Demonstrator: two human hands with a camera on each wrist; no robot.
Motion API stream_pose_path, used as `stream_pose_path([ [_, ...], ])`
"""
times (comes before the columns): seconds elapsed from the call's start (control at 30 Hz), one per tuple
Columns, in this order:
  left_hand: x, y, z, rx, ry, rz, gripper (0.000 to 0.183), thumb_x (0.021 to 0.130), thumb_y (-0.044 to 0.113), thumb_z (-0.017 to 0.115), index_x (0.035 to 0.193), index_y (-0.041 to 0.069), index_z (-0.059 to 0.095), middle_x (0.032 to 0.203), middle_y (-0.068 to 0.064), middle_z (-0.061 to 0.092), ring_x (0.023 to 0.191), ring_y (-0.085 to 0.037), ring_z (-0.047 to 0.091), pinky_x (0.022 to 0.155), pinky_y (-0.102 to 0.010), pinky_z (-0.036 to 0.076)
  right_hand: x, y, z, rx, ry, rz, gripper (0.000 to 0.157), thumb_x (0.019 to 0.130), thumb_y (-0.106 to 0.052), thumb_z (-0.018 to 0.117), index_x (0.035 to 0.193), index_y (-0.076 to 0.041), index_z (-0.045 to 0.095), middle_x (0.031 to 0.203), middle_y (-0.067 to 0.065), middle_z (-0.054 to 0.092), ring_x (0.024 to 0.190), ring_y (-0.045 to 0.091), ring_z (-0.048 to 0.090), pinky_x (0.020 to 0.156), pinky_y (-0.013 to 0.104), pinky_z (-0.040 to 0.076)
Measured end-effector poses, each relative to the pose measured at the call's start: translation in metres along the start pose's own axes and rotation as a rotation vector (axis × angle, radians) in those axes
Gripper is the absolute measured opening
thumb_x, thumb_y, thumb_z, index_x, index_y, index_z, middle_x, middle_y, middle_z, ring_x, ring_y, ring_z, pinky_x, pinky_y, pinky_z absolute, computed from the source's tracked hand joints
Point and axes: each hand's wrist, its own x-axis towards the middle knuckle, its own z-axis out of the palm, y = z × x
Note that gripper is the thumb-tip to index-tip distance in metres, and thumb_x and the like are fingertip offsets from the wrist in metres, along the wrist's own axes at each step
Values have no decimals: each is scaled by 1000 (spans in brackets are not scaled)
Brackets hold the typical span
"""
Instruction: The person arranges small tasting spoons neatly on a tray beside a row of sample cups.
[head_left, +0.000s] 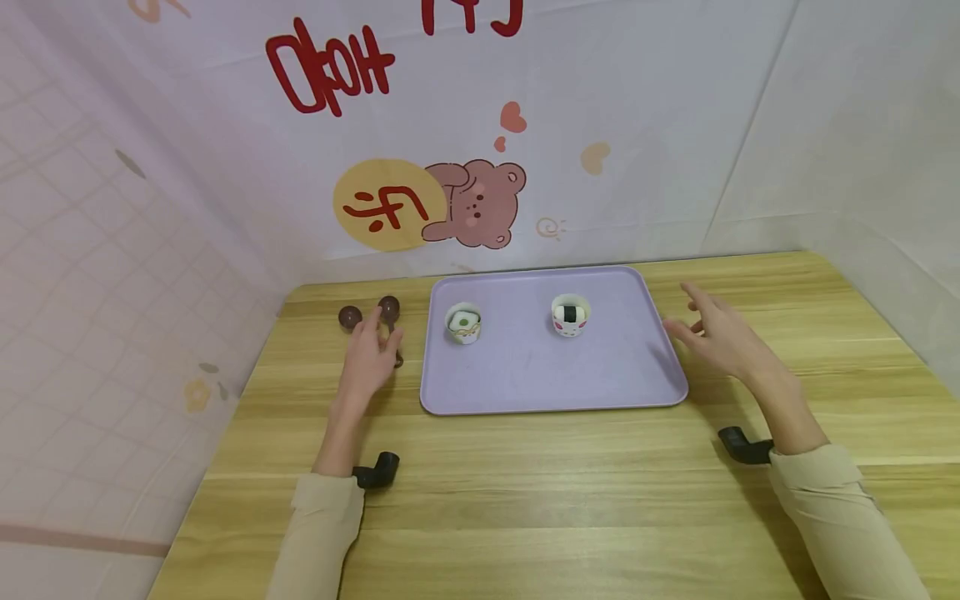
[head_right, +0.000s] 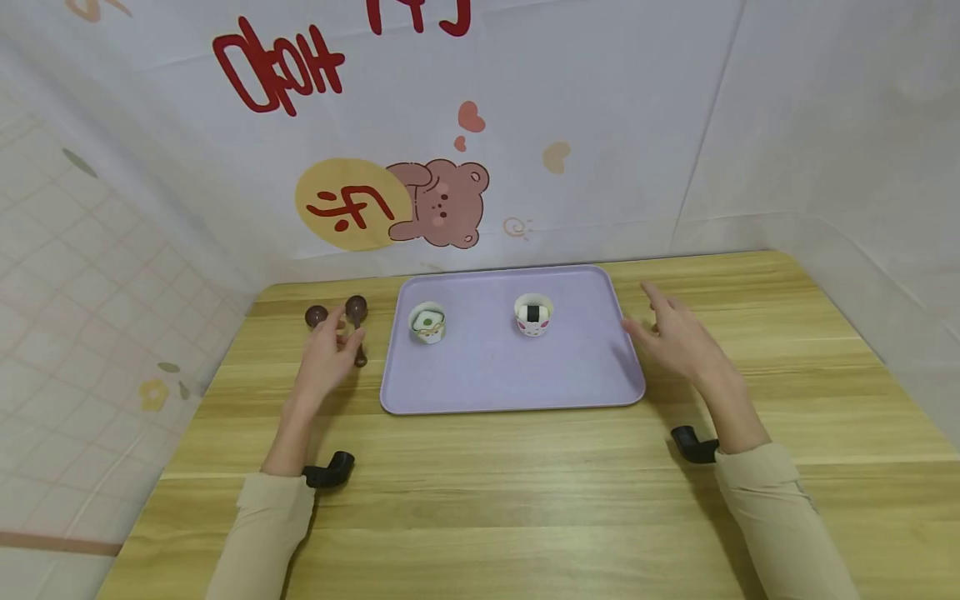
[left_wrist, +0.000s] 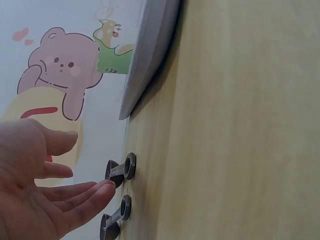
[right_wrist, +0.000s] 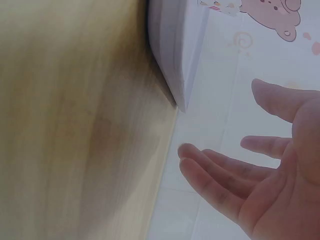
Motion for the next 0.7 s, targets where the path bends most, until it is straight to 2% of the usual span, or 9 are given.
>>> stream_pose_path([
  [0.23,5,-6,2,3,-4,5,63,105,20,55,155,-6,26,141,-32,45,112,-39,55,92,-50,51,3,1,1,9,-27,-10,73,104,-28,58,153,11,22,126,45,50,101,53,62,86,65,48],
  [0.7,11,-8,4,-7,-6,-28,60,103,13,58,152,-8,31,132,-30,50,107,-37,58,85,-46,54,3,5,4,26,-100,8,65,102,-22,61,147,13,31,113,35,61,97,46,65,82,56,52],
])
